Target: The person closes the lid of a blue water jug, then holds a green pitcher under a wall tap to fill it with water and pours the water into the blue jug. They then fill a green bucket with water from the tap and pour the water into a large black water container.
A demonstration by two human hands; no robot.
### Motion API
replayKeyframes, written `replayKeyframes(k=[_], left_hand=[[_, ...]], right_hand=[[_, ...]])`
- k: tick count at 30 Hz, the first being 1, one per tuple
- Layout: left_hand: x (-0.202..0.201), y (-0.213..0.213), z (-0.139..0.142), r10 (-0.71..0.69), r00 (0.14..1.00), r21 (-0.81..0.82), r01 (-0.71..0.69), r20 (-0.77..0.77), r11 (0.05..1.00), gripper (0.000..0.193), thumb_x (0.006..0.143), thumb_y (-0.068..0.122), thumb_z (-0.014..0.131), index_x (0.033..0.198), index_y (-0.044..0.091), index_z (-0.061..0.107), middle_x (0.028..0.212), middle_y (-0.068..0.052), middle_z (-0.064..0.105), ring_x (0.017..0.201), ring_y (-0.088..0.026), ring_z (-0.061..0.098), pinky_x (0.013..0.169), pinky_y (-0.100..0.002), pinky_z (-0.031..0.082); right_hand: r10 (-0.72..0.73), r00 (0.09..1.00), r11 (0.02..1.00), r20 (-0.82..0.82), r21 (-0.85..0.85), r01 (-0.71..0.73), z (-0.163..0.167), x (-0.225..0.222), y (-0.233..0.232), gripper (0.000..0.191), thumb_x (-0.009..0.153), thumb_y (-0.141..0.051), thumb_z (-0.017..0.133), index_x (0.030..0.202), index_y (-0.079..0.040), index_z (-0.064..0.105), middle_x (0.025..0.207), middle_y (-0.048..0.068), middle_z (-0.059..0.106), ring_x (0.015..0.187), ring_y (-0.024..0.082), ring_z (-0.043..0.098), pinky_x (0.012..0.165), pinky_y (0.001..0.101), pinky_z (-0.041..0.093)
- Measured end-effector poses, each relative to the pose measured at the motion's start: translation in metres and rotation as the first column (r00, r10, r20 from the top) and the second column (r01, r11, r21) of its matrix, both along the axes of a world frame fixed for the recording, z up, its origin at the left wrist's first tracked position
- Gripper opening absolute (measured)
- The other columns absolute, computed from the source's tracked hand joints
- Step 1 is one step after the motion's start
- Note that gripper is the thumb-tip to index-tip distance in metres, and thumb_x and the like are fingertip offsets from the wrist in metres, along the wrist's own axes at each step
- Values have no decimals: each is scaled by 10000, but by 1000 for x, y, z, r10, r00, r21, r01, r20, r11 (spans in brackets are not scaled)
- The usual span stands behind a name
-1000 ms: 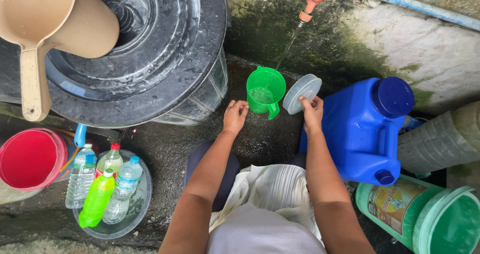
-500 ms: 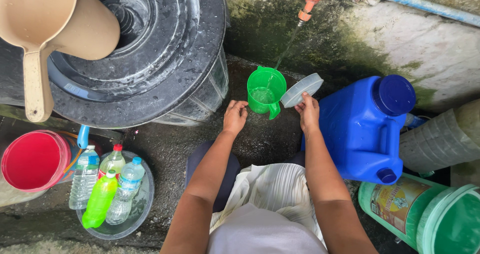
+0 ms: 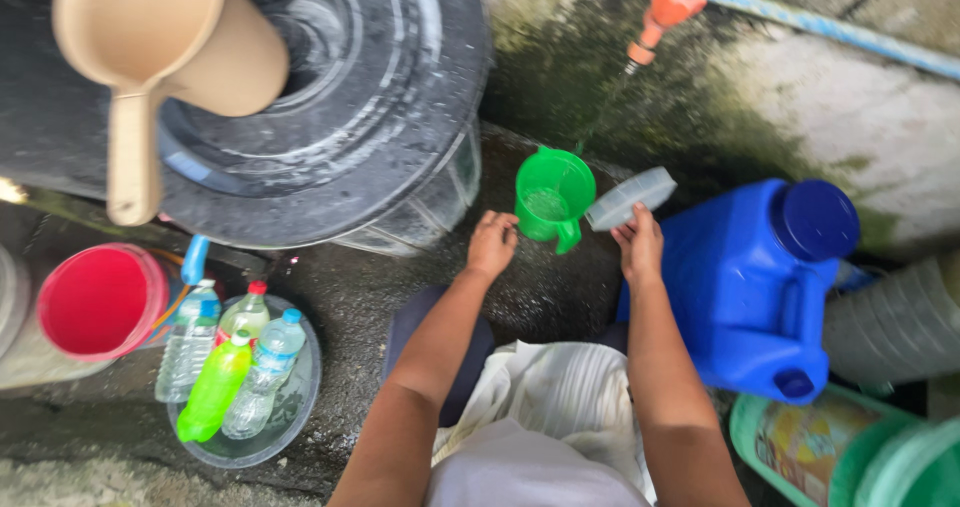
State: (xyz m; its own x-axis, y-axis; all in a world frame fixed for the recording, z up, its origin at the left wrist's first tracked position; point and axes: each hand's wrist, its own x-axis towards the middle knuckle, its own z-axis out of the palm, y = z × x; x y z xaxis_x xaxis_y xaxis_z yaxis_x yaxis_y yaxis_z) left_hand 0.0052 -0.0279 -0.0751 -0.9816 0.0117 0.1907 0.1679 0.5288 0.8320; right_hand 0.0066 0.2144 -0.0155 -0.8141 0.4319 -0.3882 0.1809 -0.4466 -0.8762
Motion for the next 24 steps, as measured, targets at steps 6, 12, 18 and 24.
replayKeyframes(k=[6, 12, 18, 24], left_hand=[[9, -10, 3, 9, 1000, 38, -9, -8, 999, 193, 865, 71, 674, 1049, 115, 715, 1018, -109, 663, 979, -315, 685, 852, -420, 565], [15, -20, 7, 21, 1000, -20, -21, 11, 1000, 233, 857, 101, 687, 1087, 121, 715, 1081, -123, 643, 1058, -344, 645, 911, -448, 541], [19, -24, 9, 7, 995, 7, -7, 95, 1000, 287, 852, 111, 683, 1139, 124, 695, 1139, -90, 630, 1142, -319, 624, 969, -443, 516], [20, -26, 8, -12, 995, -22, 15, 101, 1000, 313, 853, 107, 690, 1166, 125, 690, 1160, -81, 622, 1172, -313, 606, 998, -434, 504]], right_hand=[[23, 1000, 1000, 14, 18, -23, -5, 5, -10, 501, 910, -425, 730, 1199, -40, 591, 965, 34, 535, 853, 176, 612, 762, 353, 586], [38, 999, 997, 35, 60, -40, -3, 11, -21, 497, 935, -433, 737, 1151, -11, 590, 939, 33, 556, 846, 187, 628, 781, 368, 587], [66, 996, 994, 60, 83, -71, -5, 14, -24, 463, 962, -459, 715, 1089, -39, 568, 926, 20, 567, 848, 181, 632, 779, 369, 570], [58, 996, 993, 71, 94, -64, -9, 14, -25, 446, 941, -469, 710, 1074, -64, 579, 914, 12, 565, 824, 174, 623, 772, 379, 555]])
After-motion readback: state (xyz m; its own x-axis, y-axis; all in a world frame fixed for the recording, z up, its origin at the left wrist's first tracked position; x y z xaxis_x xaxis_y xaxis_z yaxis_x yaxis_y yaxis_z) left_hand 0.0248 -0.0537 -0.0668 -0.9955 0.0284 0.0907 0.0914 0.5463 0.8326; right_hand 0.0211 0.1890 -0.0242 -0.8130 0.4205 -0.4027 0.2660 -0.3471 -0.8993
